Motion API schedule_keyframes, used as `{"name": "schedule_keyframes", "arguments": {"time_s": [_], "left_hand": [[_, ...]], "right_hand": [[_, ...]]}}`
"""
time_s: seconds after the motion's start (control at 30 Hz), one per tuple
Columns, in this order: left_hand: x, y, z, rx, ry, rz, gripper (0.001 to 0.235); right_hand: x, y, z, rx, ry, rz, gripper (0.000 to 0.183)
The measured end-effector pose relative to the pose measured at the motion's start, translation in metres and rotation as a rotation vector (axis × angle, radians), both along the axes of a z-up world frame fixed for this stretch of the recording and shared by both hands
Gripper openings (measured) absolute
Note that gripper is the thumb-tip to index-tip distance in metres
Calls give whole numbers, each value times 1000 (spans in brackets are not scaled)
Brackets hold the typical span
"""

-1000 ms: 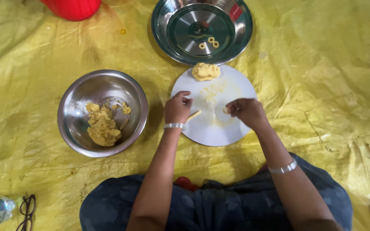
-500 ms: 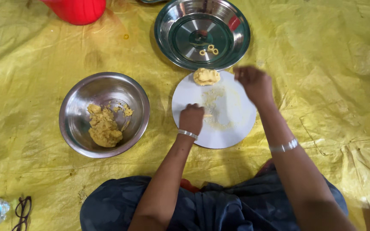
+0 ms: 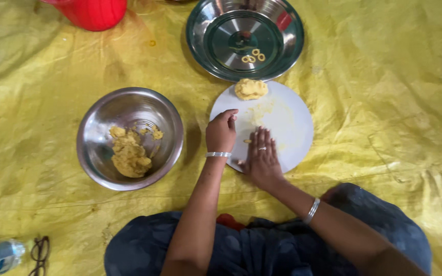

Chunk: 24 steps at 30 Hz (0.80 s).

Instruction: The person rolls small pieces of yellow dough into thin ropes on a white plate, then joins the ends to form rings and places them into a metal bowl. The person repeats this process multiple times, taking dough from a larger bowl and shaping it by hand.

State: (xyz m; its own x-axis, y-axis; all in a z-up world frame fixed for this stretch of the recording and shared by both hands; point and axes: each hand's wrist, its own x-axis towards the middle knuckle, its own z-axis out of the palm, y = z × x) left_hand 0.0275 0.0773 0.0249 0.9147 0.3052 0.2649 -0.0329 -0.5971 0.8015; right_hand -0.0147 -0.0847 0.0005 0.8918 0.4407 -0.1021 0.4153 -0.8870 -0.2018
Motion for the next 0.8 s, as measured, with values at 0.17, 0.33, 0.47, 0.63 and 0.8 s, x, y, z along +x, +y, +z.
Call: {"name": "schedule_keyframes", "arguments": {"time_s": [0.17, 0.33, 0.47, 0.63, 0.8], "left_hand": [[-4, 2, -7, -13, 88, 40, 17], [4, 5, -10, 257, 201, 59, 17], [1, 5, -16, 288, 269, 55, 21], [-5, 8, -24, 354, 337, 6, 29], [1, 11, -21, 374, 491, -40, 28]], "right_hand": [[61, -1, -3, 54, -215, -143, 96], [5, 1, 4, -178, -64, 137, 97], [-58, 13, 8, -95, 39, 158, 101], [33, 25, 8, -232, 41, -271, 97], [103, 5, 8, -1, -240, -262, 95]]}}
